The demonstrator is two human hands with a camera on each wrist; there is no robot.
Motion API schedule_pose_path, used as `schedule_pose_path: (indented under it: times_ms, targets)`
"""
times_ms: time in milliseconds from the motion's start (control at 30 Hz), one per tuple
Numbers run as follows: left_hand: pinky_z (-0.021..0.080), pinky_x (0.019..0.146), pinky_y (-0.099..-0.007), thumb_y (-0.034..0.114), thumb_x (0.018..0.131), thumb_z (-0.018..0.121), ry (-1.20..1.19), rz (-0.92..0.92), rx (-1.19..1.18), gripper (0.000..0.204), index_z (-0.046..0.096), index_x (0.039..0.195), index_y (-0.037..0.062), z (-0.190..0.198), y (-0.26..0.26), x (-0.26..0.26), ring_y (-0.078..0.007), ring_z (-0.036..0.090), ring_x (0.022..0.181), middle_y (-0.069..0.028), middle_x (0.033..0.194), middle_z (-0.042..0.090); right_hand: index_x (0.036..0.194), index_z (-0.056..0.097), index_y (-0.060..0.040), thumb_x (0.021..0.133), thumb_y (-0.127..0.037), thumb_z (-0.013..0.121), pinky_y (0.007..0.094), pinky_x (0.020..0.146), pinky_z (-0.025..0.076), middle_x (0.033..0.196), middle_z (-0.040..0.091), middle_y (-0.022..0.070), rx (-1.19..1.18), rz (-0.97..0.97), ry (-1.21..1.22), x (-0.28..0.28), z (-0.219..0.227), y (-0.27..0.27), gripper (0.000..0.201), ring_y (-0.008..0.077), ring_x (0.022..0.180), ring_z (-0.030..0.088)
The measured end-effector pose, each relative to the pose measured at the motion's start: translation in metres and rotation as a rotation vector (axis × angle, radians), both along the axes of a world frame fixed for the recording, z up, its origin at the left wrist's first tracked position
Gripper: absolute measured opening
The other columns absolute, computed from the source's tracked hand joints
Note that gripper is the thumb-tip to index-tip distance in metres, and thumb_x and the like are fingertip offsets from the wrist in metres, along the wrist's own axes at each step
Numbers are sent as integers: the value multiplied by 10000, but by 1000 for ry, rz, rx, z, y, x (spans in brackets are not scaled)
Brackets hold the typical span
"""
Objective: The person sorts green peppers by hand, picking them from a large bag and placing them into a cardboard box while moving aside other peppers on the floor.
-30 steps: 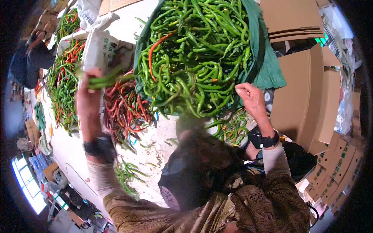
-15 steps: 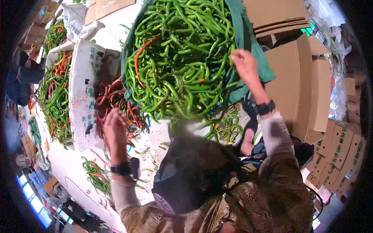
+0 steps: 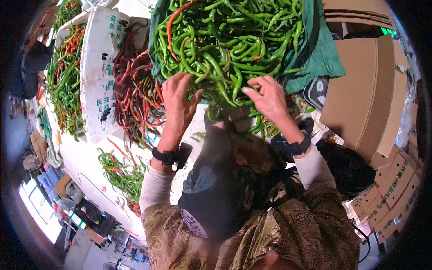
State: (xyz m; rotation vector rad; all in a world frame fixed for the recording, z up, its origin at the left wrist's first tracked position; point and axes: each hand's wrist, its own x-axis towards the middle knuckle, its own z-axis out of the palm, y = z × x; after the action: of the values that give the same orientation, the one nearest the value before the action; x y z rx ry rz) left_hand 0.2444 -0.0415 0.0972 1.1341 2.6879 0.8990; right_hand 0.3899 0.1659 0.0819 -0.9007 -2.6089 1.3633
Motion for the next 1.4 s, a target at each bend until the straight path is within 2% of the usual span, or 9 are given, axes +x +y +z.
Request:
schedule_pose_path:
  times_ms: [333, 600, 767, 900, 967, 1033, 1100, 1267, 1400]
  targets:
    - [456, 807, -407, 116, 787, 715, -37, 108, 149, 262, 636, 1018, 24, -34, -23, 7, -334, 578, 907, -138, 965, 624, 812, 618, -27, 704, -224, 774, 418, 672, 480, 810, 593, 144, 93, 57, -70, -9, -21, -22, 273, 314, 756, 599]
    - [498, 707, -273, 59, 916, 587, -156, 307, 371, 174, 633, 1069, -12, 71, -39, -3, -136, 630, 784, -84, 887, 678, 919, 605, -36, 759, -131, 724, 394, 708, 484, 882, 603, 134, 104, 8, 19, -14, -4, -14, 221, 292, 803, 608]
    - [423, 656, -219, 195, 973, 518, -354, 719, 562, 253, 600, 1076, -21, 137, -97, -59, -109, 558, 789, -34, 879, 607, 917, 608, -26, 755, -121, 731, 368, 655, 465, 889, 597, 129, 96, 72, 0, -9, -3, -11, 225, 273, 740, 583]
    - [503, 689, -293, 329, 987, 483, -503, 541, 906, 384, 526, 1127, -26, 147, -199, -150, -187, 579, 807, -98, 976, 608, 940, 608, -34, 688, -187, 792, 345, 632, 448, 895, 553, 95, 36, 60, -62, -1, 4, -22, 348, 226, 685, 526]
    - [528, 792, -316, 353, 990, 466, -60, 361, 514, 407, 511, 1143, -22, 141, -265, -216, -220, 581, 967, -144, 1066, 586, 991, 590, -43, 665, -229, 815, 372, 688, 463, 960, 544, 117, 68, 96, -158, 2, 8, -28, 438, 267, 785, 550]
    - [495, 931, -333, 384, 989, 448, -456, 939, 1160, 439, 487, 1169, -15, 162, -264, -253, -241, 548, 1097, -167, 1119, 572, 1039, 567, -50, 649, -256, 828, 403, 773, 464, 1021, 529, 137, 158, 112, -49, 10, -3, -34, 513, 318, 917, 550]
    - [450, 1016, -353, 405, 987, 427, -501, 871, 1132, 470, 453, 1191, -18, 146, -254, -225, -248, 561, 1090, -166, 1157, 568, 1036, 562, -39, 641, -306, 830, 420, 833, 453, 1037, 530, 153, 235, 147, -60, 8, -3, -37, 547, 349, 980, 540]
    - [403, 588, -229, 134, 902, 533, -362, 544, 344, 177, 594, 806, -2, 60, -179, -122, -113, 529, 662, -42, 738, 590, 942, 569, -29, 699, -245, 784, 442, 763, 449, 948, 548, 164, 187, 124, -69, 6, -17, -41, 390, 364, 894, 546]
    - [447, 596, -199, 91, 890, 603, -846, 871, 788, 169, 619, 1019, -17, -31, -173, -54, -110, 595, 703, -88, 836, 660, 851, 565, -22, 737, -182, 741, 433, 678, 447, 841, 562, 150, 113, 163, -125, 5, -22, -32, 263, 352, 765, 563]
